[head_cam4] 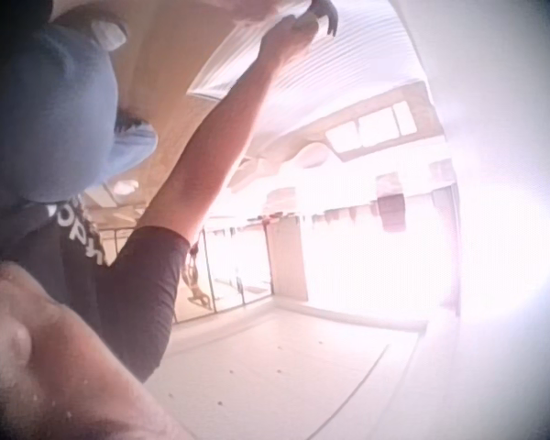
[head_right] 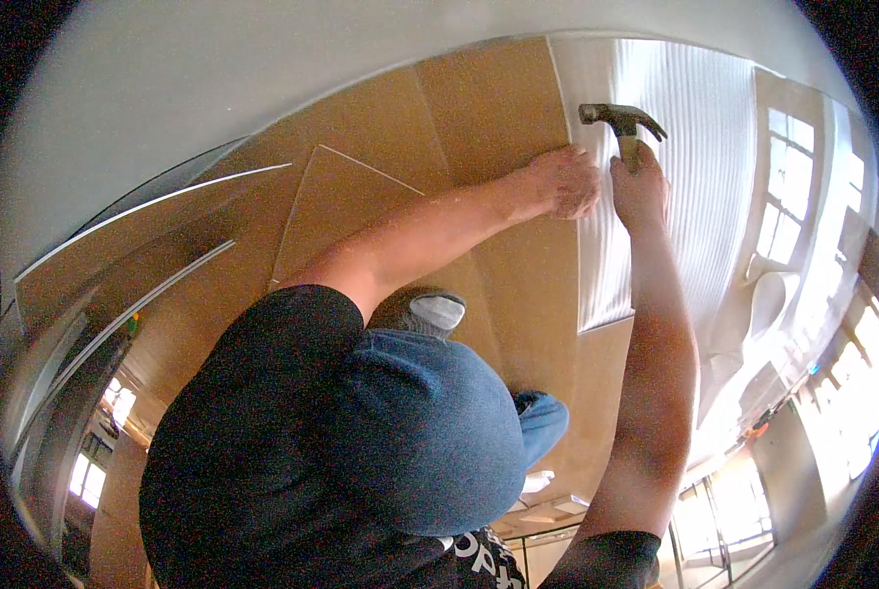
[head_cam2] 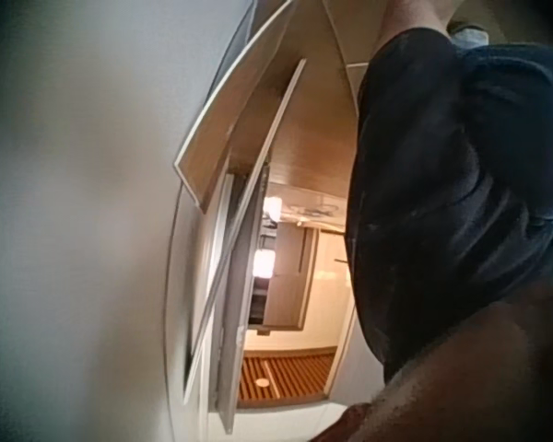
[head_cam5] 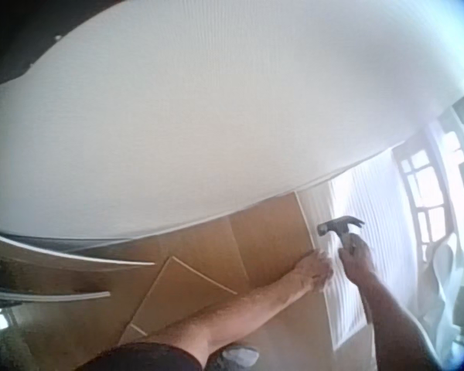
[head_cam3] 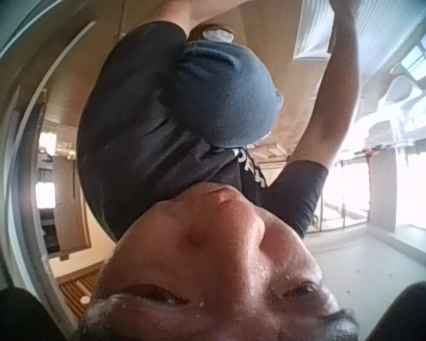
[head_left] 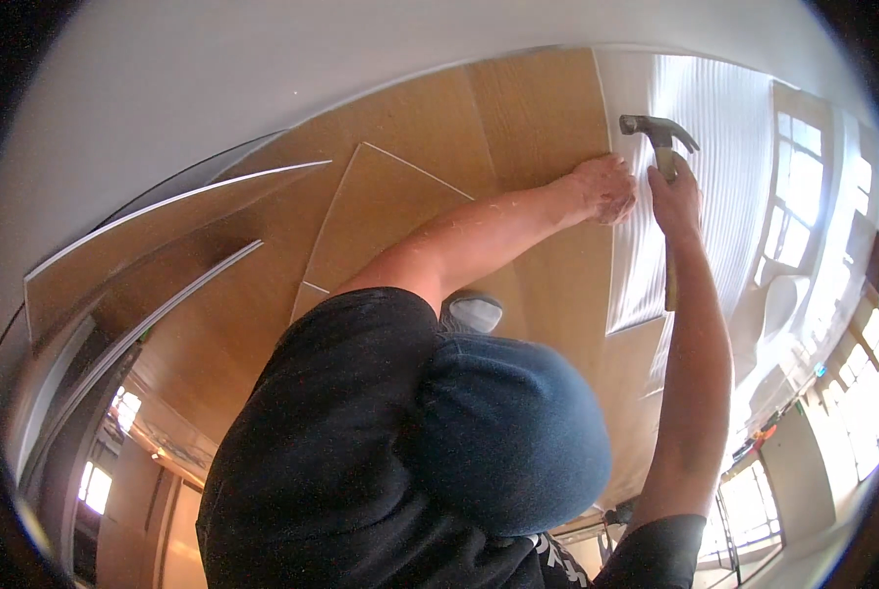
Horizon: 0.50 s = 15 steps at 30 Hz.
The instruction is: The person measures a flooring plank with a ruler and marks it with a pencil, then cuts the plank using a table saw, and finally fits the piece into the existing floor layout by hand and with a hammer.
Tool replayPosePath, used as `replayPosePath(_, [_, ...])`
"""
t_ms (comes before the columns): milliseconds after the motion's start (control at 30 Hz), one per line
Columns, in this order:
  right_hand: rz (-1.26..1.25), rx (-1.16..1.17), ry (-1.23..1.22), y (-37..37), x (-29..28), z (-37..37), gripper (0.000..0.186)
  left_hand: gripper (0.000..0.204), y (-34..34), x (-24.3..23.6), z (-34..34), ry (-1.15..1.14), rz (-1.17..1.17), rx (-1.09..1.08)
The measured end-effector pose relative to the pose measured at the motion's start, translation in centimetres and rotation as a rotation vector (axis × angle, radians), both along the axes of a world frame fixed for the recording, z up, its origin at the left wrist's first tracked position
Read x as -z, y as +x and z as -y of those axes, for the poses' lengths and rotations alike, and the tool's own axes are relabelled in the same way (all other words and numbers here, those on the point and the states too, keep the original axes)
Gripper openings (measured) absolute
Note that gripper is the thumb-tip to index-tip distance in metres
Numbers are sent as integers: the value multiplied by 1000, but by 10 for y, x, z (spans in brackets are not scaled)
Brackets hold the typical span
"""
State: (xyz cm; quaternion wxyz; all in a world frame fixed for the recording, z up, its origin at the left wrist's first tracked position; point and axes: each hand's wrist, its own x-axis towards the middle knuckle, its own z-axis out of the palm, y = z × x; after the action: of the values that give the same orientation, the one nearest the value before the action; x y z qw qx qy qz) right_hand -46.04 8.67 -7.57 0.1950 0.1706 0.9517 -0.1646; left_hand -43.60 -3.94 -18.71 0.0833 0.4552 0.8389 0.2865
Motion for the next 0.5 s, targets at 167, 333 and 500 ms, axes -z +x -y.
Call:
replayPosePath(167, [26,-85,-6,0,4,3,44,20,-7,-21,12,8,49,3])
replayPosePath(333, [58,-140,-40,-4,7,-5,40,21,-12,-17,10,20,90,23])
replayPosePath(500, [-26,-153,-7,0,18,-14,40,23,-10,-23,9,-19,87,25])
